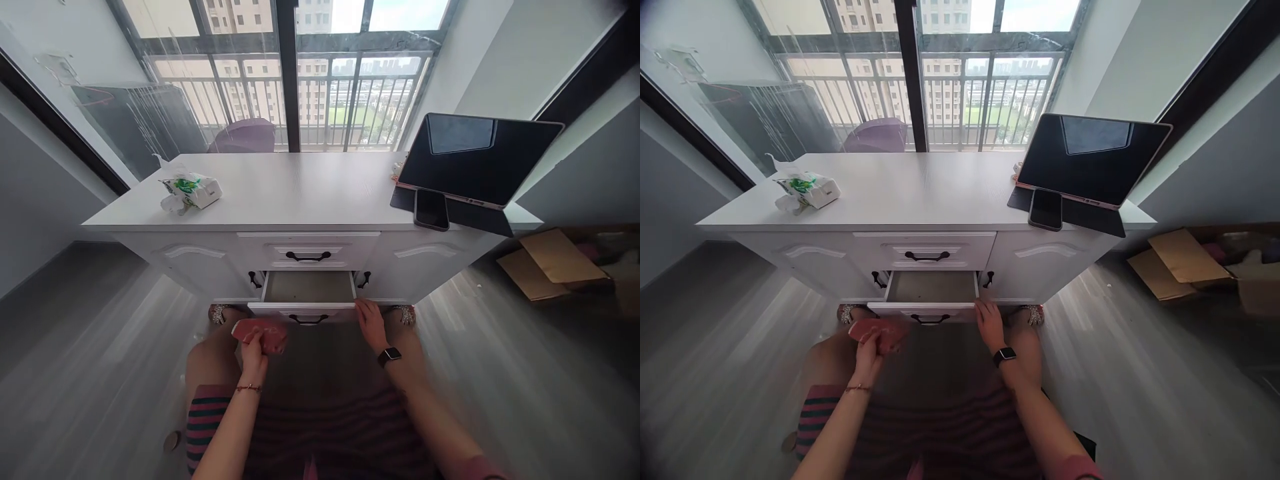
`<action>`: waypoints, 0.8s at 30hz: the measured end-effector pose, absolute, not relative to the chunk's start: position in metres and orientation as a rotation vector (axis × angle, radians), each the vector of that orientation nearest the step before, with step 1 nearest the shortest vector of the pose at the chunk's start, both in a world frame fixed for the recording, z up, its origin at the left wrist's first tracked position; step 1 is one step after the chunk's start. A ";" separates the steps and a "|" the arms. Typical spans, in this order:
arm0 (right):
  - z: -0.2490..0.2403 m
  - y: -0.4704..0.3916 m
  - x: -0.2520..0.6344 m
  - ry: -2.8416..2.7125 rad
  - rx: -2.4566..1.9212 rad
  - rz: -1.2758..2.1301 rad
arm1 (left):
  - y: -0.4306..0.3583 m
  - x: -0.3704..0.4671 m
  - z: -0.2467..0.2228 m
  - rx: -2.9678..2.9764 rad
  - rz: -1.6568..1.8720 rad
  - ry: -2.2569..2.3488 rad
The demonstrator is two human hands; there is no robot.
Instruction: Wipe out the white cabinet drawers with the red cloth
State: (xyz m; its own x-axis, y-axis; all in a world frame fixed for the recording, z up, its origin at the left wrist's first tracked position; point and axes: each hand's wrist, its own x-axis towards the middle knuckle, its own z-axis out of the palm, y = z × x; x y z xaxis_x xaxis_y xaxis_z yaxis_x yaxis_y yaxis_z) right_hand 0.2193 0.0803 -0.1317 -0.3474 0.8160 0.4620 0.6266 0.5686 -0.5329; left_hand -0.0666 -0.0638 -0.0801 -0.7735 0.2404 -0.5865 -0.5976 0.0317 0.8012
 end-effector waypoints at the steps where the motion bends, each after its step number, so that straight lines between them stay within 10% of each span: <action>1: -0.135 0.080 0.218 -2.064 -1.145 0.344 | -0.054 -0.067 -0.082 -0.354 1.827 1.745; 24: -0.123 0.085 0.220 -1.898 -1.194 0.563 | 0.046 0.126 -0.168 0.011 1.419 1.246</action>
State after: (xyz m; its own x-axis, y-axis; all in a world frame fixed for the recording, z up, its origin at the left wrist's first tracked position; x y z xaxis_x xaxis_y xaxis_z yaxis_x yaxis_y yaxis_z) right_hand 0.2198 0.0851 -0.1232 -0.2288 0.8898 0.3948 0.5305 0.4541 -0.7158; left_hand 0.1262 0.0457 -0.1676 -0.3123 0.7191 -0.6208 -0.7086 0.2589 0.6564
